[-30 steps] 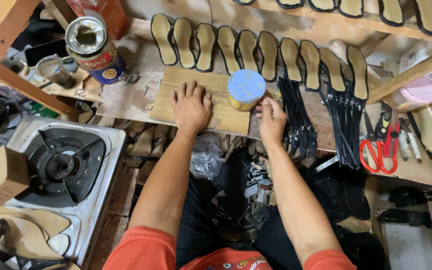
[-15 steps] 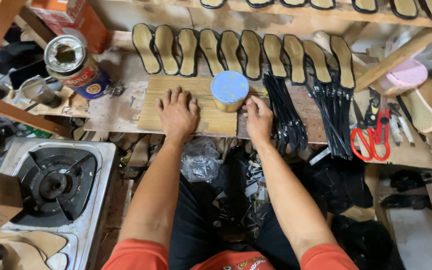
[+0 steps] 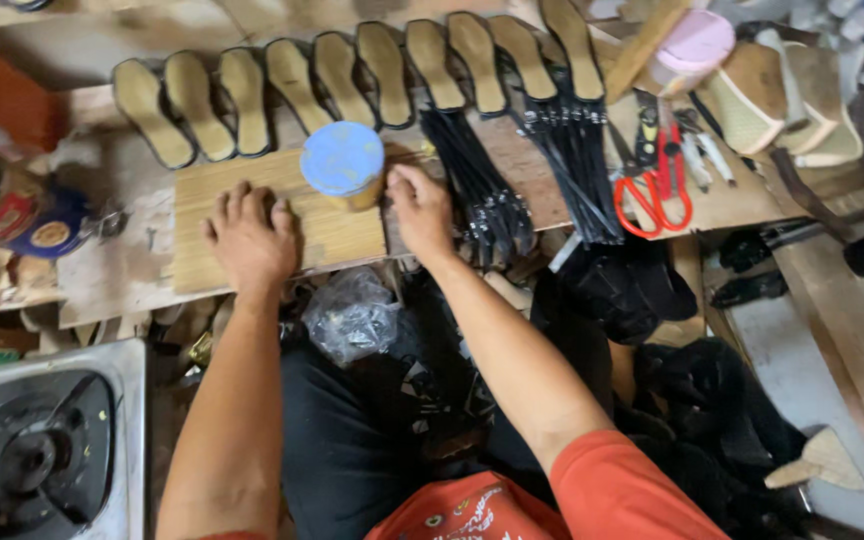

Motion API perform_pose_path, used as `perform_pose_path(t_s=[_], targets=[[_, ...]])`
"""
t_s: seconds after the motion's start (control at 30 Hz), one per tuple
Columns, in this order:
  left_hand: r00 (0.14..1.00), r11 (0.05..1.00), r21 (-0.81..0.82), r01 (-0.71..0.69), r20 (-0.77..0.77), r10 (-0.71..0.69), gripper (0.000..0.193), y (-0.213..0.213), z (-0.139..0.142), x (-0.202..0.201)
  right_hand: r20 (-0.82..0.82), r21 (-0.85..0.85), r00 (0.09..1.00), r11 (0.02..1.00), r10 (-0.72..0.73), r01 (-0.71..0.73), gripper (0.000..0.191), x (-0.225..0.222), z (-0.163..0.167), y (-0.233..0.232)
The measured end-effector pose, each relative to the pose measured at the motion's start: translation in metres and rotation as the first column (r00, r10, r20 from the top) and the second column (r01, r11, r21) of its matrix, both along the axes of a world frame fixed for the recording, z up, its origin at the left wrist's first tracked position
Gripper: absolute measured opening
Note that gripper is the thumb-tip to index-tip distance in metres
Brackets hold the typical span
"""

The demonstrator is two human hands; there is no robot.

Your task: The person applies a yellow adhesive to the insoles of black flip-flops using a small brush. They repeatedly dip the brush into a container of glue and coat each insole, then place the treated sandals on a nearby wooden shelf.

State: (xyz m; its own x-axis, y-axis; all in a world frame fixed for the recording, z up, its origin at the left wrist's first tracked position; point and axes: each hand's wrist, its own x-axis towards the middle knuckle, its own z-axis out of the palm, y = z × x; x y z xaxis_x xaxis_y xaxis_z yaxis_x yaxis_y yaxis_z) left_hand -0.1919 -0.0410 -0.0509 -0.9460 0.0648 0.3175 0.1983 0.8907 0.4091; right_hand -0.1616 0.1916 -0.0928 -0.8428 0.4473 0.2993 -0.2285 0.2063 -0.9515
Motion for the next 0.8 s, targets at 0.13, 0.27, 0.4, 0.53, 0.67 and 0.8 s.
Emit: perform_pose_path(t_s=[0.13,0.27,0.4,0.53,0.67,0.8], targets=[[0.999,1.000,-0.002,0.011,-0.034,-0.011,0.042,0.002,-0.003,-0.001,-0.030,0.118,0.999,0.992,-0.036,0.040,0.032,0.004,0.006,0.002],[0.999,1.000,0.006,0.014,-0.045,-0.014,0.042,0.003,-0.006,0.000,-0.007,0.138,0.998,0.988,-0.063,0.063,0.032,0.007,0.009,0.003],[0.999,1.000,-0.003,0.013,-0.043,-0.013,0.043,0.002,-0.009,0.000,0.012,0.114,0.999,0.993,-0.044,0.042,0.032,0.008,0.009,0.002],[1.000,1.000,0.009,0.000,-0.026,0.000,0.042,0.002,-0.009,-0.002,-0.026,0.153,0.999,0.987,-0.046,0.050,0.032,0.009,0.007,0.003],[0.999,1.000,0.005,-0.006,-0.037,0.007,0.041,0.002,-0.007,-0.002,-0.022,0.151,0.999,0.988,-0.036,0.039,0.032,0.010,0.009,0.003],[0.999,0.999,-0.014,-0.033,-0.018,0.033,0.041,0.001,-0.002,-0.002,-0.079,0.197,0.996,0.979,-0.042,0.056,0.031,0.011,0.013,0.002]])
